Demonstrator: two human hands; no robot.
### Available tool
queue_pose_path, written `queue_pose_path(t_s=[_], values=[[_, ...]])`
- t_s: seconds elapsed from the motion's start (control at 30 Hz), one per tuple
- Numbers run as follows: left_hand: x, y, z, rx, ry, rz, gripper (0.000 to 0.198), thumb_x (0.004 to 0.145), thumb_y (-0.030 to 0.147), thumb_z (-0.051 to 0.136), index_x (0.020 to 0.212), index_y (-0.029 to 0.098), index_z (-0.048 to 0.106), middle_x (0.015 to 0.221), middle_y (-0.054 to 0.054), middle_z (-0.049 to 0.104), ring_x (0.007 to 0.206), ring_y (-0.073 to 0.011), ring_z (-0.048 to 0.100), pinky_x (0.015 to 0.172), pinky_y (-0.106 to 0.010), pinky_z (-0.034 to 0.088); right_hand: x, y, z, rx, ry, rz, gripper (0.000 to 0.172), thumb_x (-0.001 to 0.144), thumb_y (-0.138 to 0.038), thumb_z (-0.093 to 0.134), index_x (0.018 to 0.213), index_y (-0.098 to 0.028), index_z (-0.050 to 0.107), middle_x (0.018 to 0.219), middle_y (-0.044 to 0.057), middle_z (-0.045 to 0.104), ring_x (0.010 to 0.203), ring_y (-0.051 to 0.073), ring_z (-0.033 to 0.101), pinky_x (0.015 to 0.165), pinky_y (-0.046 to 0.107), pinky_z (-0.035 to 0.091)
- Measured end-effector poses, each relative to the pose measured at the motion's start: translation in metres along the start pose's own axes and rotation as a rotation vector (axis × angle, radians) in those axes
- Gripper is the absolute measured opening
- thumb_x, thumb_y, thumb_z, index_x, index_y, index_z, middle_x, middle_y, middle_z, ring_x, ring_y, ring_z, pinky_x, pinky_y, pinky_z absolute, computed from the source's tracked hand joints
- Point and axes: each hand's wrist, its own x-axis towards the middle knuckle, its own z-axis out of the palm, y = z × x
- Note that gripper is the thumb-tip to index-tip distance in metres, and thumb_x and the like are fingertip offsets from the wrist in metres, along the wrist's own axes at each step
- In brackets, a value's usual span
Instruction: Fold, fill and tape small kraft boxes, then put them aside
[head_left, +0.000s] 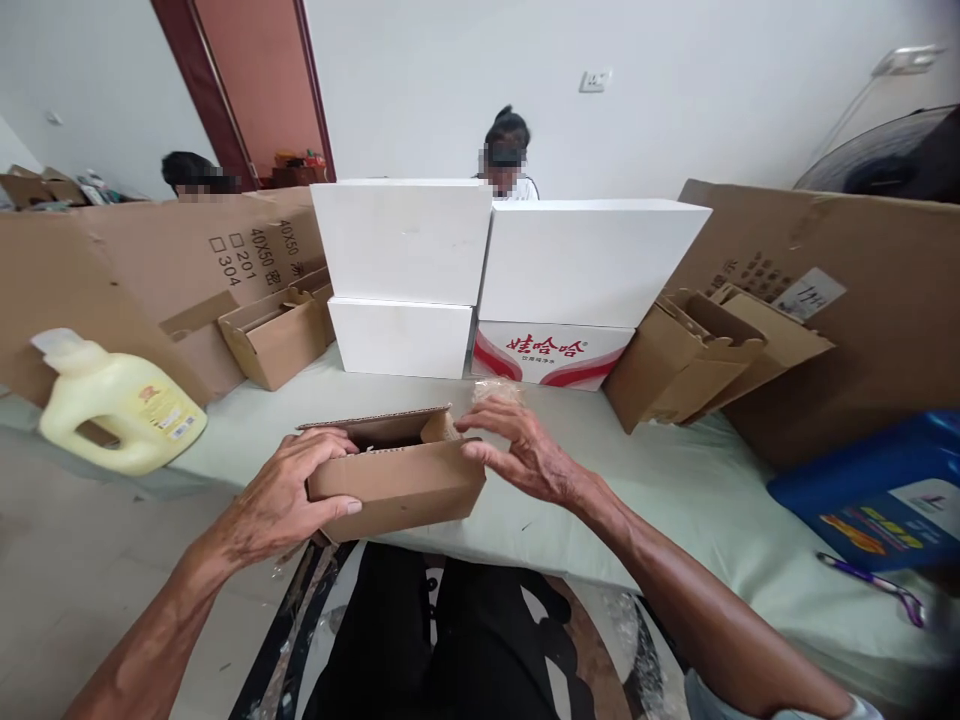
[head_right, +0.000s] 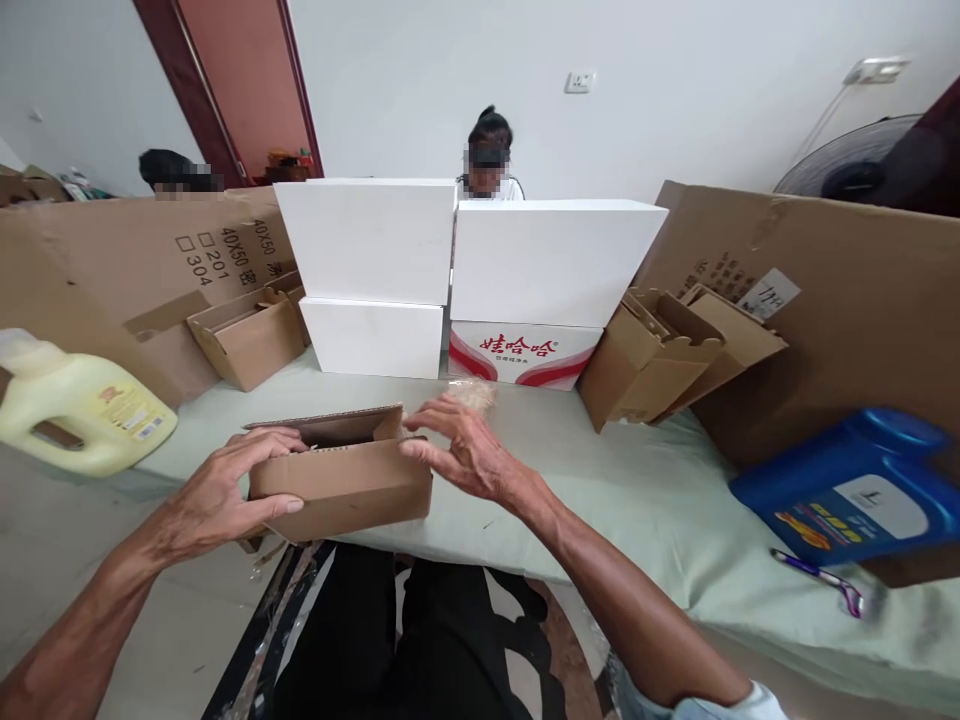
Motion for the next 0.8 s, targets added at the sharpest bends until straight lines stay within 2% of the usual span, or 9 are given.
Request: queue_pose_path(t_s=[0.07, 0.17, 0.3, 0.4, 0.47, 0.57, 0.67, 0.8], values=[[0.0, 0.004, -0.002, -0.049, -0.003, 0.019, 0.023, 0.09, 0.038, 0.082, 0.106, 0.025, 0.072, 0.13, -0.008, 0.079, 0.131, -0.0322, 0.071, 0.109, -0.048, 0.057, 0.0, -0.016, 0.003, -0.02, -0.113, -0.048, 0.037, 0.109, -0.055, 0.067, 0.125, -0.023, 0.077, 0.117, 0.011, 0.079, 0.111, 0.028, 0.07, 0.096, 0.042, 0.056], [-0.003, 0.005, -0.008, -0.099, -0.024, 0.107, 0.014, 0.096, 0.034, 0.076, 0.092, 0.023, 0.07, 0.131, -0.011, 0.079, 0.138, -0.0328, 0.068, 0.115, -0.051, 0.054, -0.002, -0.024, 0.006, -0.05, -0.164, -0.097, 0.029, 0.11, -0.047, 0.067, 0.115, -0.02, 0.077, 0.111, 0.012, 0.078, 0.106, 0.027, 0.069, 0.091, 0.04, 0.056], [-0.01, 0.001, -0.016, -0.057, -0.056, 0.155, 0.026, 0.099, 0.033, 0.072, 0.076, 0.021, 0.067, 0.155, -0.013, 0.068, 0.152, -0.0381, 0.056, 0.12, -0.058, 0.051, -0.004, -0.03, 0.004, -0.051, -0.155, -0.144, 0.016, 0.108, -0.033, 0.071, 0.1, -0.021, 0.077, 0.124, 0.012, 0.079, 0.108, 0.026, 0.07, 0.096, 0.043, 0.056], [-0.013, 0.001, -0.018, -0.044, -0.072, 0.159, 0.025, 0.098, 0.034, 0.072, 0.077, 0.021, 0.071, 0.157, -0.014, 0.067, 0.154, -0.0398, 0.054, 0.122, -0.06, 0.05, -0.002, -0.036, 0.002, -0.044, -0.18, -0.144, 0.011, 0.105, -0.023, 0.073, 0.096, -0.02, 0.077, 0.133, 0.01, 0.077, 0.113, 0.026, 0.071, 0.102, 0.045, 0.055], [-0.011, 0.007, -0.019, -0.076, -0.078, 0.154, 0.015, 0.098, 0.035, 0.073, 0.091, 0.022, 0.078, 0.146, -0.013, 0.074, 0.147, -0.0371, 0.061, 0.12, -0.055, 0.053, 0.002, -0.039, 0.003, -0.038, -0.214, -0.146, 0.008, 0.105, -0.021, 0.072, 0.099, -0.02, 0.078, 0.132, 0.01, 0.077, 0.115, 0.027, 0.07, 0.105, 0.045, 0.054], [-0.004, 0.019, -0.018, -0.167, -0.093, 0.116, 0.017, 0.102, 0.035, 0.069, 0.108, 0.025, 0.082, 0.119, -0.008, 0.083, 0.118, -0.0272, 0.075, 0.103, -0.04, 0.06, 0.008, -0.043, 0.009, -0.036, -0.261, -0.159, 0.009, 0.106, -0.024, 0.07, 0.106, -0.02, 0.078, 0.125, 0.011, 0.078, 0.115, 0.026, 0.069, 0.101, 0.042, 0.055], [0.003, 0.029, -0.014, -0.226, -0.091, 0.071, 0.024, 0.106, 0.034, 0.063, 0.098, 0.024, 0.083, 0.097, -0.003, 0.082, 0.088, -0.0196, 0.075, 0.08, -0.031, 0.057, 0.012, -0.046, 0.016, -0.056, -0.269, -0.158, 0.011, 0.106, -0.028, 0.07, 0.106, -0.02, 0.078, 0.117, 0.011, 0.076, 0.11, 0.025, 0.069, 0.095, 0.039, 0.056], [0.007, 0.035, -0.007, -0.335, -0.003, 0.037, 0.025, 0.105, 0.033, 0.063, 0.095, 0.023, 0.085, 0.094, -0.003, 0.083, 0.084, -0.0186, 0.074, 0.077, -0.029, 0.055, 0.014, -0.049, 0.02, -0.087, -0.275, -0.152, 0.012, 0.107, -0.028, 0.068, 0.104, -0.02, 0.076, 0.11, 0.01, 0.074, 0.106, 0.024, 0.068, 0.094, 0.038, 0.055]])
